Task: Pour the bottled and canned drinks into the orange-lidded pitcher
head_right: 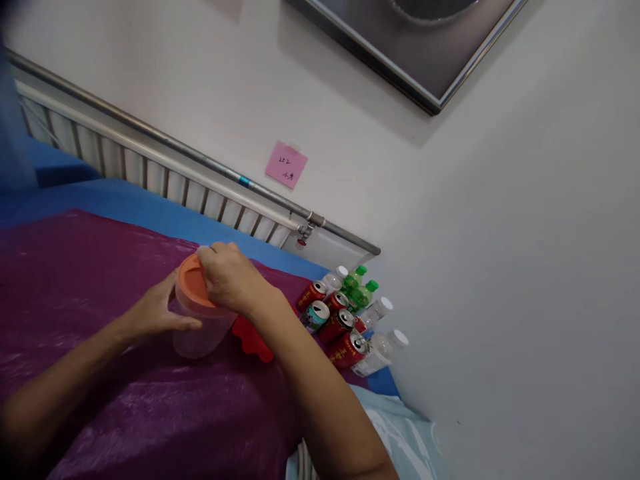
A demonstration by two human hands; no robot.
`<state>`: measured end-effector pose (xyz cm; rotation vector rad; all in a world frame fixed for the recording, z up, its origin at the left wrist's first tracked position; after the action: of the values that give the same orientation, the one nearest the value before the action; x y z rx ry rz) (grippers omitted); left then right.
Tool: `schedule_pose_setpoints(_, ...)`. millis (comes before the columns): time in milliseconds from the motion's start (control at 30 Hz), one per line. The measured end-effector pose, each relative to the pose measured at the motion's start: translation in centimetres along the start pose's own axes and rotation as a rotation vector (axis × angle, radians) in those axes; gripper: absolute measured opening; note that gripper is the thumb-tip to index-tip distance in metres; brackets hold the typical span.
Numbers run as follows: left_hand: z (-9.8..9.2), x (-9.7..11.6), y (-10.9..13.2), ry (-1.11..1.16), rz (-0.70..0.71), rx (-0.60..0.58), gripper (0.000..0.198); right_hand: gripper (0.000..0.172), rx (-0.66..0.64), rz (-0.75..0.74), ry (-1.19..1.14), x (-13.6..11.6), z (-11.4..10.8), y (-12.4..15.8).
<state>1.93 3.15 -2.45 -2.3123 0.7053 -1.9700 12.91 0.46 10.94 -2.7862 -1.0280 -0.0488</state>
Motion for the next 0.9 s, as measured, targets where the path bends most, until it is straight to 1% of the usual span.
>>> schedule_pose_setpoints(200, 0.1, 0.4, 0.1, 0.019, 0.014, -0.025, 0.122, 0.022, 0.030, 0.046, -0.015, 0.1, 0.0, 0.3)
schedule_pose_setpoints(333, 0.0, 0.8, 0.2, 0.012, 0.015, -0.012, 0.120, 0.022, 0.001, 0.054, -0.030, 0.2, 0.0, -0.1)
schedule_pose_setpoints(467, 0.2, 0.8, 0.2, 0.038, 0.006, -0.039, 0.120, 0.024, -0.006, 0.079, -0.023, 0.0, 0.0, 0.3)
schedule_pose_setpoints(500, 0.3, 0.8, 0.3, 0.047, 0.004, -0.046, 0.119, 0.022, 0.013, 0.108, -0.018, -0.1, -0.2, 0.6)
schedule_pose_setpoints(567, 0.4, 0.9, 0.3, 0.064, 0.007, -0.054, 0.119, 0.019, 0.043, 0.228, 0.026, 0.0, -0.9, 1.4)
schedule_pose_setpoints(633, 0.4, 1.0, 0.3, 0.075, 0.010, -0.053, 0.117, 0.022, -0.005, 0.384, 0.077, 0.1, -1.6, 2.3)
schedule_pose_setpoints(700, 0.4, 1.1, 0.3, 0.079, 0.003, -0.046, 0.114, 0.023, -0.125, 0.477, 0.064, 0.2, -1.9, 2.8)
schedule_pose_setpoints(767, 0.3, 1.2, 0.4, 0.085, -0.004, -0.044, 0.112, 0.022, -0.203, 0.481, 0.013, 0.1, -2.0, 3.0)
schedule_pose_setpoints(800, 0.4, 1.2, 0.4, 0.090, -0.001, -0.047, 0.111, 0.021, -0.209, 0.470, -0.001, 0.2, -2.0, 3.0)
schedule_pose_setpoints(900, 0.4, 1.1, 0.4, 0.097, 0.010, -0.063, 0.109, 0.020, -0.162, 0.448, 0.013, 0.4, -1.9, 2.9)
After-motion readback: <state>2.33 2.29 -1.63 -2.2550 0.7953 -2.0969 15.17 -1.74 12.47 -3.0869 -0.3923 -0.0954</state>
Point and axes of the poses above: each hand's wrist, its own y-axis away from the middle knuckle, its own z-axis out of the palm, x = y × z, the point moved 5 cm from there along -y, towards the middle knuckle
